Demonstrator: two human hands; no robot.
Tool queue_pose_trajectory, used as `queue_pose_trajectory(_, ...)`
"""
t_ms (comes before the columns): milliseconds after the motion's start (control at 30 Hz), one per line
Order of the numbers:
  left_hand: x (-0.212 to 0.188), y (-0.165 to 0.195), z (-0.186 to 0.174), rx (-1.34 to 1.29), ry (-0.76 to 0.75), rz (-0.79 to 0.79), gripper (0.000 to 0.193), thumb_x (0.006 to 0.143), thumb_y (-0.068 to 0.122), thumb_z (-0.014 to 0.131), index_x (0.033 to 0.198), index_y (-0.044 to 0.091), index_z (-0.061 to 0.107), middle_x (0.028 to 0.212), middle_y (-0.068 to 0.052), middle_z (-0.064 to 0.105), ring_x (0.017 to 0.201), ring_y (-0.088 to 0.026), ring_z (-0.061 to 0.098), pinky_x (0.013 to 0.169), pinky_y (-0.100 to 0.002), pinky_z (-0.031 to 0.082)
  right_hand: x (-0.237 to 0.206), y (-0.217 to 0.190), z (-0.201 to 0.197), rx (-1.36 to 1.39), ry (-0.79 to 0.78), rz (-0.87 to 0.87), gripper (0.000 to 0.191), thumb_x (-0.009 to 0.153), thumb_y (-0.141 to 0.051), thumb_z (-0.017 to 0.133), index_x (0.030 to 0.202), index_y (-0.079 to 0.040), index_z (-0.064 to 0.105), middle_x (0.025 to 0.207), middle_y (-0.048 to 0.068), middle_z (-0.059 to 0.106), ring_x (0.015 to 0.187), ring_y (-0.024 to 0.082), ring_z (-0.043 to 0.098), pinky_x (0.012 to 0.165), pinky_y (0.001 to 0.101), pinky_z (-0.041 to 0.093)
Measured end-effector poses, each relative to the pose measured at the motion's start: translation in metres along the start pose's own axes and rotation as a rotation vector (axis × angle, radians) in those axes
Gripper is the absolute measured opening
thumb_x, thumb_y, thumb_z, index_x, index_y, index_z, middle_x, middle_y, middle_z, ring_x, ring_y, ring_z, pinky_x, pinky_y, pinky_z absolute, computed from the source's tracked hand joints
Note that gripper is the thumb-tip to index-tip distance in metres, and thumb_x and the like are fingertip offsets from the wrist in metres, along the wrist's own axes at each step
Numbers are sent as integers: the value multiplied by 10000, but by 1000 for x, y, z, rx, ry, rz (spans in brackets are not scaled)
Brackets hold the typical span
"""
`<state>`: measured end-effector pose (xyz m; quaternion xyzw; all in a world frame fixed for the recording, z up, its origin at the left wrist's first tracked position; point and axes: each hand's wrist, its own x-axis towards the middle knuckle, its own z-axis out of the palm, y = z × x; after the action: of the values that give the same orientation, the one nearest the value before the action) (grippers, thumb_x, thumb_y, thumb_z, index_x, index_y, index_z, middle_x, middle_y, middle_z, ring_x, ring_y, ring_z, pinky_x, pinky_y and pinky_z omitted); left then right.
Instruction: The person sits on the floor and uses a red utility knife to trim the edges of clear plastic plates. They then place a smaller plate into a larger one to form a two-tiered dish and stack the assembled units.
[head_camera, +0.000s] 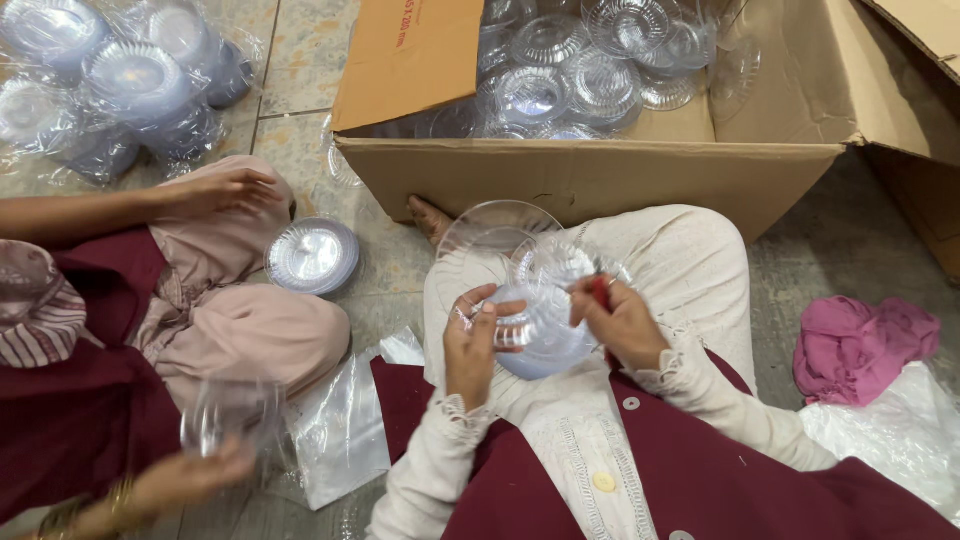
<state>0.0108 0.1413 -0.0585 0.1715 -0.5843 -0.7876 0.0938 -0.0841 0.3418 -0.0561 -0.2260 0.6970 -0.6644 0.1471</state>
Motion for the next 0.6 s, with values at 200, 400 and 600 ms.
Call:
queue_pose_trajectory(200,3,6,-25,21,-252,-64,472,1088,283,466,1401,-66,514,1013,-225,765,802,-230,723,648,-313,573,12,-7,-29,108,36,267,151,949,-151,670,1013,-16,684,741,29,698,489,24,426,441,197,335)
queue_pose_trajectory(400,-9,14,16,-61,-47,101,546,1012,316,494,1454,45,322,1220,-198,680,1011,-263,747,798,-357,631,-3,9,10,120,150,344,192,981,-140,683,1009,17,576,732,51,673,518,73,494,445,242,398)
queue_pose_trajectory(600,0,29,-17,-27,-57,-71,466,997,250,545,1371,-23,488,1045,-251,748,837,-280,759,678,-362,623,5,4,-28,-15,167,292,415,1105,-373,324,1240,-69,572,741,8,596,537,69,426,461,224,373)
